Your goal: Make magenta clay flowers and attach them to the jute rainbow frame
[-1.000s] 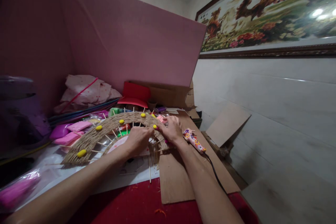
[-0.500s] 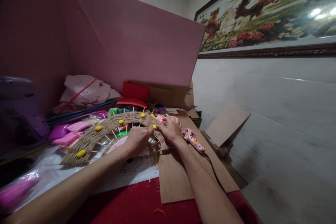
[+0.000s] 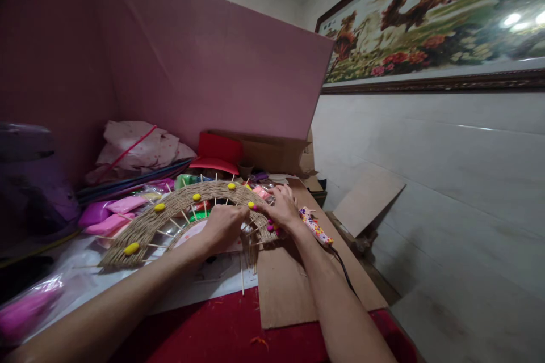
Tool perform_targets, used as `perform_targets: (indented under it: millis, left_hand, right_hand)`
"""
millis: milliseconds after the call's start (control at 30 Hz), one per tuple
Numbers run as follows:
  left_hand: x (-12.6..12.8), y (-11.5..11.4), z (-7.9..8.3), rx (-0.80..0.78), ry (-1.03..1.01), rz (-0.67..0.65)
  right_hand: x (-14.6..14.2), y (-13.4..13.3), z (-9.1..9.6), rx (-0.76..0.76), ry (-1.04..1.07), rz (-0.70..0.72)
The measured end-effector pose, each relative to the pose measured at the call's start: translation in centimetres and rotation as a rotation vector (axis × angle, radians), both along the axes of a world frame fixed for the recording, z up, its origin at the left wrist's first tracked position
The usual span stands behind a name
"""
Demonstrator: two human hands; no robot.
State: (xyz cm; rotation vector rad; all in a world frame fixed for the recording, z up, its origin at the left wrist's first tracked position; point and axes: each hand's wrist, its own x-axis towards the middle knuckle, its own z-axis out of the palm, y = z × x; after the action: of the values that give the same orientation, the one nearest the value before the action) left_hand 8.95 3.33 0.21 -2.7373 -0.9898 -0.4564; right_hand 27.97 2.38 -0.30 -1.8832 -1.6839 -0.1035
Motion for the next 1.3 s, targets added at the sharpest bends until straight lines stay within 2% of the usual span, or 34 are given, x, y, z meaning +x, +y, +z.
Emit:
perform_targets:
  millis: [233,367,567,1167,1300]
  left_hand:
    - [-0.1,0.0,0.0,0.011,-0.012,-0.013]
    - [0.0,-0.1,0.0,-0.001,0.003,0.000]
    - [0.0,-0.2,0.2,-0.011,0.002,-0.001]
    - [0.0,-0.4,0.4,-0.011,0.020,-0.001]
    - [0.1,-0.3,0.3,-0.008,0.009,-0.003]
  right_hand:
    - [0.4,0.1,-0.2,0.014,-0.016,0.046]
    - [0.5,0.3,-0.4,0.068,-0.033,0.021]
    - [-0.5,0.1,-0.4,0.055,-0.068,-0.036]
    - [-2.3,-0.9,0.1,0.237,-0.245,0.004]
    - [-2.4,-0.9,0.0,0.238,-0.285,0.036]
